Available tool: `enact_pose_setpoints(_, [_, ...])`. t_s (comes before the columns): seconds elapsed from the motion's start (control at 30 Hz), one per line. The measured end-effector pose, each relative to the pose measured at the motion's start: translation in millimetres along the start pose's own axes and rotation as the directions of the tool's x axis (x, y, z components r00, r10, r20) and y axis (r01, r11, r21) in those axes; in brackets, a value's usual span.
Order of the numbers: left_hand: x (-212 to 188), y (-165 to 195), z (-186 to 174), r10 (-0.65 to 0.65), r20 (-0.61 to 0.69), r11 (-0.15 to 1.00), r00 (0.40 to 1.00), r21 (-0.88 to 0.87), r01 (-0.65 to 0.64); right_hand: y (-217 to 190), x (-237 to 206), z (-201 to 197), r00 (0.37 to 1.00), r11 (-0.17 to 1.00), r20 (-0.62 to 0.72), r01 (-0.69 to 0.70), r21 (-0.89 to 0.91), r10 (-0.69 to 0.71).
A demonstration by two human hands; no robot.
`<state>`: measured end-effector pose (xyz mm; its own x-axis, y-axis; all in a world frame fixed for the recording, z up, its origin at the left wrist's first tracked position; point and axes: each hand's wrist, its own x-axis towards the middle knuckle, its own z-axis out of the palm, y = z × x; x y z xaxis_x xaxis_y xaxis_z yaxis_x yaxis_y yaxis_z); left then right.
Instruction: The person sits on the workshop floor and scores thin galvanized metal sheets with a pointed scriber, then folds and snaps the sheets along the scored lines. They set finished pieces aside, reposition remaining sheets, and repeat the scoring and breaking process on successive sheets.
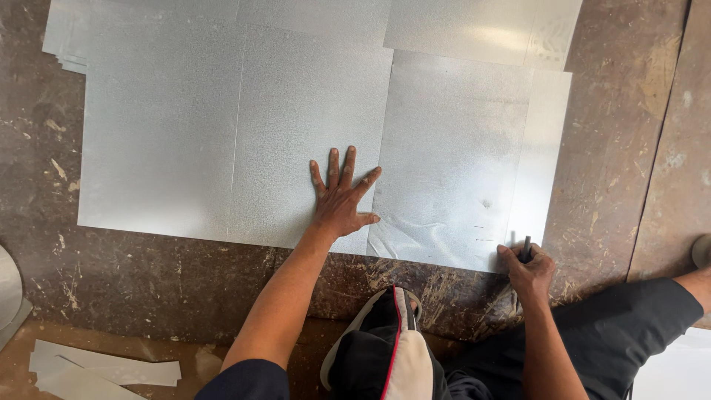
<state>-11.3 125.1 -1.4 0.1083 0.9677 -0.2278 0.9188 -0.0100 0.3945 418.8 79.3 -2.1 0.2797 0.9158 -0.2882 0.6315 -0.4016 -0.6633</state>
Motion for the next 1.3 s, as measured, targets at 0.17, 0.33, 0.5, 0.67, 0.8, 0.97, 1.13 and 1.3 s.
enact_pose_setpoints(0.17, [0.5,-0.9,2.3,0.029,-0.041,1.0,0.999,-0.005,-0.03,-4.6,-1.8,-1.3,1.0,1.0,-0.004,0.013,-0.025,-0.013])
enact_pose_setpoints(0.33, [-0.2,-3.4,7.1,0.026,-0.037,1.0,0.999,0.0,-0.026,-3.8,-1.5,-1.4,1.0,0.999,-0.008,-0.024,-0.049,0.023])
enact_pose_setpoints(0.5, [0.6,-0.9,4.8,0.035,-0.056,0.999,0.998,0.003,-0.035,7.2,3.3,-1.2,1.0,0.999,0.011,-0.024,-0.047,0.025])
enact_pose_setpoints(0.67, [-1.4,-9.0,19.4,0.064,-0.015,0.995,0.998,0.073,-0.063,24.0,4.0,-1.6,0.992,0.987,0.006,0.125,-0.097,-0.125])
enact_pose_setpoints(0.8, [-14.3,-19.5,43.4,0.134,-0.111,0.99,0.985,0.049,-0.129,25.4,-4.2,-3.7,0.991,0.97,0.046,0.111,0.216,-0.124])
enact_pose_setpoints(0.97, [-14.2,-18.8,51.0,0.118,-0.155,0.993,0.981,0.015,-0.117,7.3,-15.1,-6.5,0.988,0.966,0.056,0.129,0.224,-0.145])
enact_pose_setpoints(1.13, [-13.4,-15.9,41.6,0.035,-0.004,0.999,0.999,-0.003,-0.035,5.1,-16.2,-4.2,0.987,0.949,0.086,0.101,0.3,-0.132])
enact_pose_setpoints(1.3, [-10.4,-12.3,34.0,0.225,-0.162,0.974,0.961,0.054,-0.219,13.7,3.6,-8.3,0.97,0.968,0.047,0.243,-0.066,-0.24])
